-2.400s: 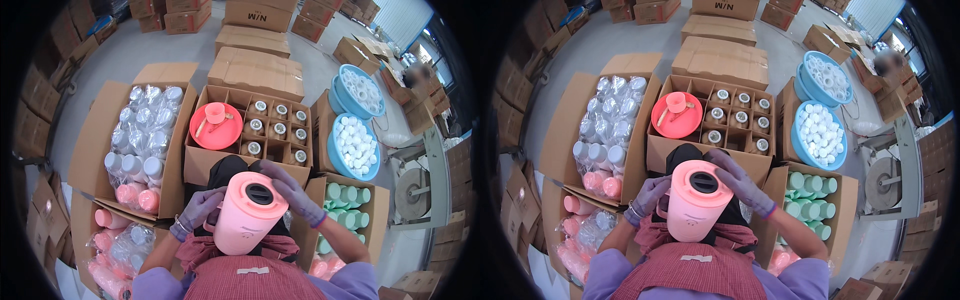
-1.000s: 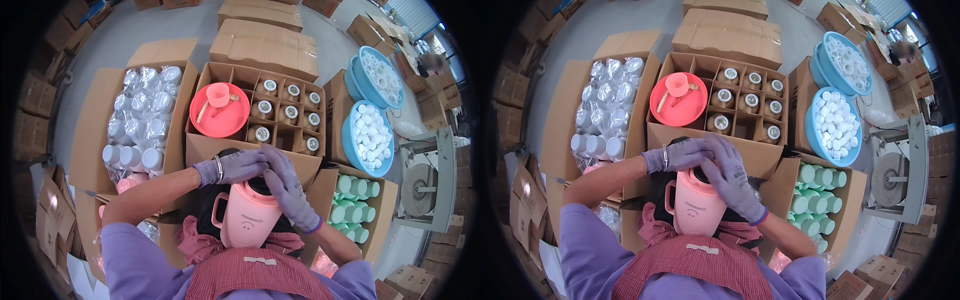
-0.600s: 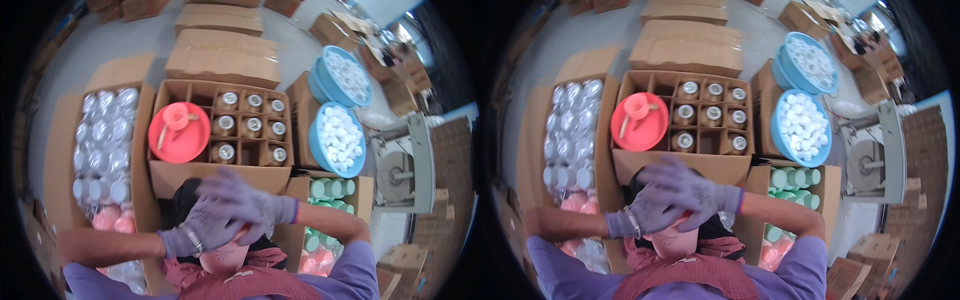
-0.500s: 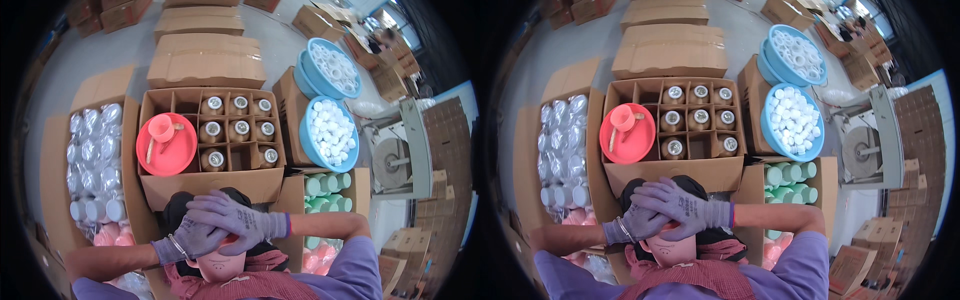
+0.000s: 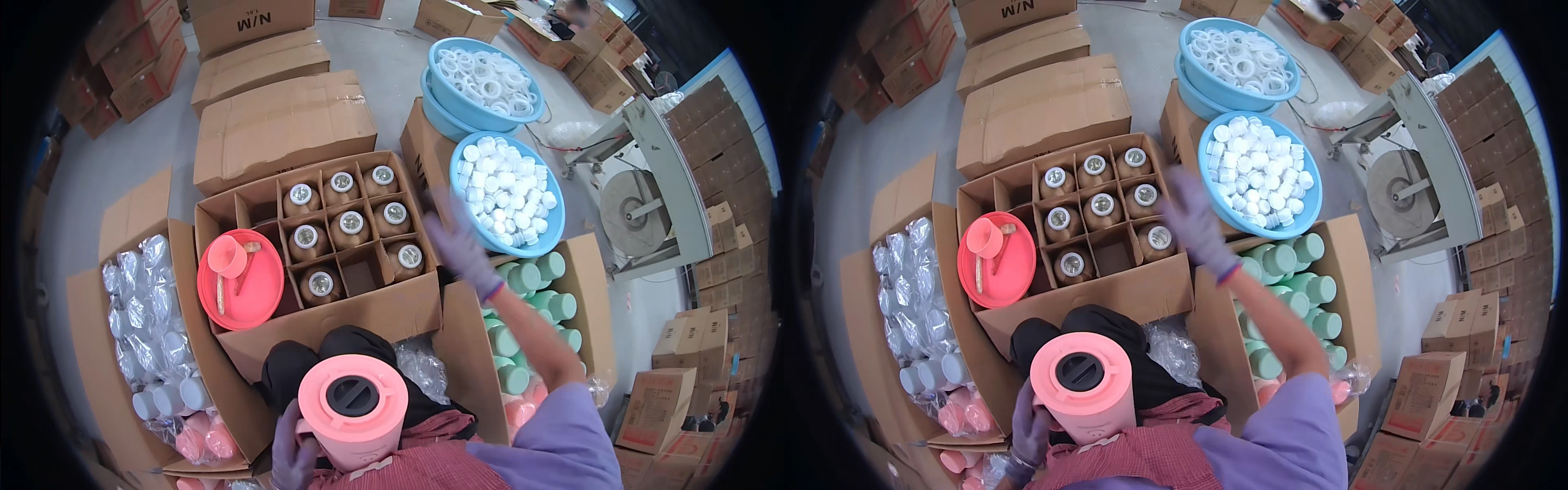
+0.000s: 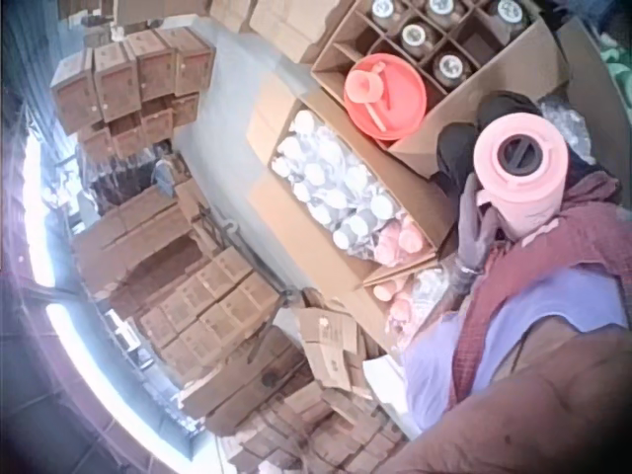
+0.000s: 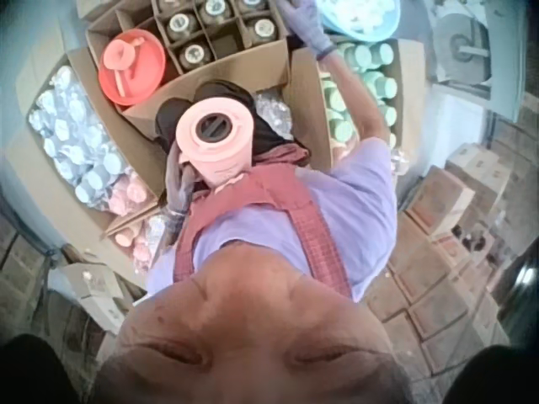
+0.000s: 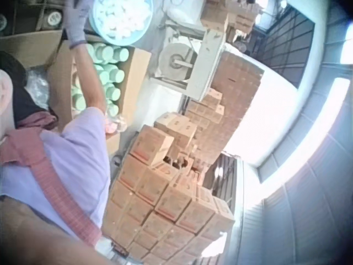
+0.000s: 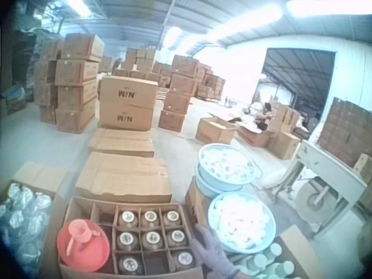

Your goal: The person assembles thermos flasks by inserting inner liners, screwing on lids, and wrapping each unit in plastic. They handle pink and white flasks, lids, and plastic wrap, placing finished units into a cardboard box.

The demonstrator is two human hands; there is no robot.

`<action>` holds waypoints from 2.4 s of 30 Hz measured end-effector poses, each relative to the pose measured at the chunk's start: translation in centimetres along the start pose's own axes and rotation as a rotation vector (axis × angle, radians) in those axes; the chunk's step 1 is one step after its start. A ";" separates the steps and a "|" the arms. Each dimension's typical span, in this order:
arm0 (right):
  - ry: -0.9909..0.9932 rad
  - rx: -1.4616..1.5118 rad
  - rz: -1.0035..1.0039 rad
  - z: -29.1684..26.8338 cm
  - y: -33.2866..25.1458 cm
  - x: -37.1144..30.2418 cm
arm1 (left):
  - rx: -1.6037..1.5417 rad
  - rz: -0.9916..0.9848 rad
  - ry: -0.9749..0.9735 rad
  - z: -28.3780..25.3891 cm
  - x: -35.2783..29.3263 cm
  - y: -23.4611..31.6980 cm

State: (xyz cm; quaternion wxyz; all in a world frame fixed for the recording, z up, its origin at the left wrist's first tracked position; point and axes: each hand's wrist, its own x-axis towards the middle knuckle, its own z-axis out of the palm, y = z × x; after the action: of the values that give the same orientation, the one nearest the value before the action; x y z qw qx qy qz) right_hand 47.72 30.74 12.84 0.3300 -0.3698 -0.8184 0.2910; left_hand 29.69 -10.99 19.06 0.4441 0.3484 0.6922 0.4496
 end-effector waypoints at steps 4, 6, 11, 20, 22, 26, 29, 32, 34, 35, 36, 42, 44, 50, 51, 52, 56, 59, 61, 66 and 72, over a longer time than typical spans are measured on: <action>0.059 -0.766 0.366 -6.0 12.2 9.1 | -0.198 -0.263 -0.011 1.2 -0.2 3.5; -0.111 -1.069 0.342 -7.9 14.3 12.9 | -0.297 -0.298 -0.047 1.0 -0.7 1.6; -0.252 -1.018 0.203 -6.5 16.6 15.6 | -0.337 -0.504 -0.195 -1.0 0.8 1.2; 0.099 -0.597 0.331 -8.3 20.6 1.4 | 0.094 -0.538 -0.453 -0.5 3.5 4.5; 0.309 -0.569 0.249 -9.9 19.2 -1.3 | 0.114 -0.396 -0.366 0.0 2.7 3.1; 0.451 -0.242 0.175 -11.6 7.0 -5.1 | -0.232 -0.463 -0.149 -1.1 1.2 1.0; 0.275 0.358 0.278 -9.6 2.6 -10.5 | -0.753 -0.323 -0.238 -2.6 1.3 -2.1; 0.168 0.890 0.403 -5.7 -2.5 -14.3 | -1.249 -0.249 0.103 1.5 1.5 1.9; 0.104 1.032 0.467 -4.1 -7.4 -15.1 | -1.444 -0.113 0.182 1.4 1.2 0.3; 0.028 1.037 0.426 -3.1 -8.6 -15.5 | -1.491 -0.043 0.170 1.3 1.3 -0.3; -0.014 1.017 0.385 -2.8 -11.1 -15.3 | -1.528 0.032 0.150 1.2 1.3 -1.0; -0.081 0.685 0.130 -3.2 -18.9 -14.3 | -1.978 0.044 -0.136 3.0 2.4 -0.4; -0.057 0.408 -0.113 -2.5 -20.2 -13.6 | -1.939 0.068 -0.062 3.2 1.7 -0.8; -0.125 0.093 -0.264 -0.2 -21.8 -12.2 | -1.916 0.222 -0.147 1.6 0.5 -1.2; -0.171 0.082 -0.246 0.2 -22.0 -12.1 | -1.842 0.260 -0.105 1.1 0.6 -1.3; -0.217 0.072 -0.228 0.7 -22.2 -11.8 | -1.767 0.296 -0.062 0.5 0.9 -1.3; -0.240 0.080 0.031 6.7 -20.8 -10.8 | -1.547 0.362 0.154 -1.2 1.1 -2.2; -0.297 0.321 0.028 10.6 -21.6 -9.7 | -1.625 0.281 0.400 -1.4 1.0 -4.2; -0.544 0.580 0.091 12.5 -21.6 -7.5 | -1.830 0.354 0.440 -2.8 1.0 -6.3; -0.558 0.191 -0.099 23.1 -17.1 0.1 | -2.076 0.443 0.543 -5.5 -1.2 -13.0; -0.610 -0.057 -0.025 37.1 -10.2 1.2 | -1.978 0.522 0.500 -5.9 0.3 -14.0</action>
State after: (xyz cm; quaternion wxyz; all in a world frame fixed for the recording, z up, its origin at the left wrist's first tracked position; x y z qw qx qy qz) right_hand 14.91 17.37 -2.15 0.0622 -0.2642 -0.8921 0.3613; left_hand 22.96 -17.49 7.10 0.2646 -0.1334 -0.0077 0.9551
